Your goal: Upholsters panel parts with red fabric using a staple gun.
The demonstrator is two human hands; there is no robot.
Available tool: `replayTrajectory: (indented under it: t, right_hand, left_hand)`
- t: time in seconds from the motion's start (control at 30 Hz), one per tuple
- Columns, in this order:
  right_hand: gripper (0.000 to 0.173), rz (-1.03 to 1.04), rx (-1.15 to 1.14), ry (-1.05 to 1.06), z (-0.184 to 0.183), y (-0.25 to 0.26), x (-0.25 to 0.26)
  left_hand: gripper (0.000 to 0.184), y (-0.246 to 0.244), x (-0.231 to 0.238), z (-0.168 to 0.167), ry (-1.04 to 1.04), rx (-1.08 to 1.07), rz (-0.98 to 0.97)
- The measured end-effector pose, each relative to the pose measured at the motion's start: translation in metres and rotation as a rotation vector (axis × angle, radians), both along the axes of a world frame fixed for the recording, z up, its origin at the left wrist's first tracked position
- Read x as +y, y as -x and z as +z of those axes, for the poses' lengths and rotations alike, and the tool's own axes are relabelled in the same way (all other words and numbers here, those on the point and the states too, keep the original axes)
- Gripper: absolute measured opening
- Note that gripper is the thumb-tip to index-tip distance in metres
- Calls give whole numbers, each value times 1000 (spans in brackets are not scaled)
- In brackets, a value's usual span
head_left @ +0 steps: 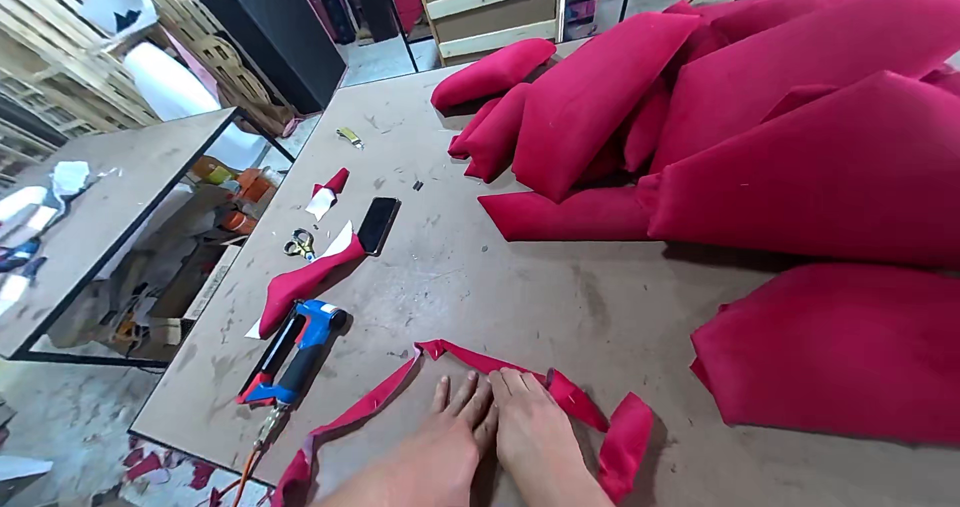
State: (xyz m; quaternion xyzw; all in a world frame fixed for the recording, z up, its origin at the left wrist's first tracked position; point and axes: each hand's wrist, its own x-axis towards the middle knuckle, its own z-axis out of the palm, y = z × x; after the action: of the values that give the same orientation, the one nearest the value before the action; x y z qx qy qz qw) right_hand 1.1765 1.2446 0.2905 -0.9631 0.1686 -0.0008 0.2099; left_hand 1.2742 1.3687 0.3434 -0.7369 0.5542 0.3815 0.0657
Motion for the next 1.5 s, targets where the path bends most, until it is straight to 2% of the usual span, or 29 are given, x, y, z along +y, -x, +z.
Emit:
replayTrajectory:
  t: [0.07, 0.13, 0.2, 0.27, 0.33, 0.4, 0.47, 0.53, 0.6, 0.67, 0.7, 0.77, 0.87, 0.97, 1.07, 1.27, 1.37, 1.43, 1.5]
  right_hand:
    - [44, -91, -138, 126, -15, 16, 25]
    - [45, -147, -218, 198, -25, 25, 43]
    - [45, -178, -255, 243, -28, 28, 48]
    - [45, -183, -270, 267, -29, 30, 48]
    - [45, -202, -291, 286, -30, 31, 48]
    - [44, -221, -299, 271, -29, 30, 50]
    - [44, -242, -317, 243, -29, 29, 52]
    - [43, -255, -322, 237, -29, 28, 53]
    - [43, -255, -323, 233, -31, 30, 55]
    - [44, -251, -330, 234, -32, 30, 55]
    - [44, -256, -339, 242, -33, 30, 53]
    - [44, -265, -351, 238, -34, 28, 52]
    - [41, -254, -356, 217, -34, 27, 52]
    - [41, -246, -360, 207, -33, 30, 50]
    - [41, -251, -365, 199, -35, 32, 50]
    - [36, -261, -370, 190, -35, 30, 51]
    - [37, -244, -425, 192, -37, 32, 48]
    - [33, -204, -531, 84, -37, 44, 45]
    - [30, -155, -603, -21, -29, 76, 51]
  left_hand:
    - [118, 16, 36, -30, 349, -75, 31]
    - [102, 24, 67, -53, 685, -148, 78]
    - [81, 4, 103, -43, 816, -222, 277]
    - [72, -55, 152, -25, 775, -484, 553]
    - [88, -130, 195, -27, 527, -661, 768]
    - [106, -177, 213, -42, 210, -634, 871]
    - [112, -196, 207, -51, 68, -587, 887]
    - [101, -212, 202, -52, 130, -459, 994]
    - [71, -219, 196, -43, 210, -276, 1153]
    - [40, -209, 183, -14, 302, -120, 1288]
    - [30, -197, 171, 7, 339, -22, 1300]
    - [32, -157, 142, 56, 380, 223, 1249]
    - [37, -95, 80, 100, 259, 396, 970]
    - [30, -58, 23, 94, 70, 484, 844]
    - [26, -42, 4, 79, -35, 475, 820]
    - [26, -35, 4, 79, -84, 502, 886]
    - [33, -47, 36, 81, 95, 480, 981]
    - [39, -71, 72, 76, 224, 250, 987]
    - [44, -105, 111, 61, 245, -61, 965]
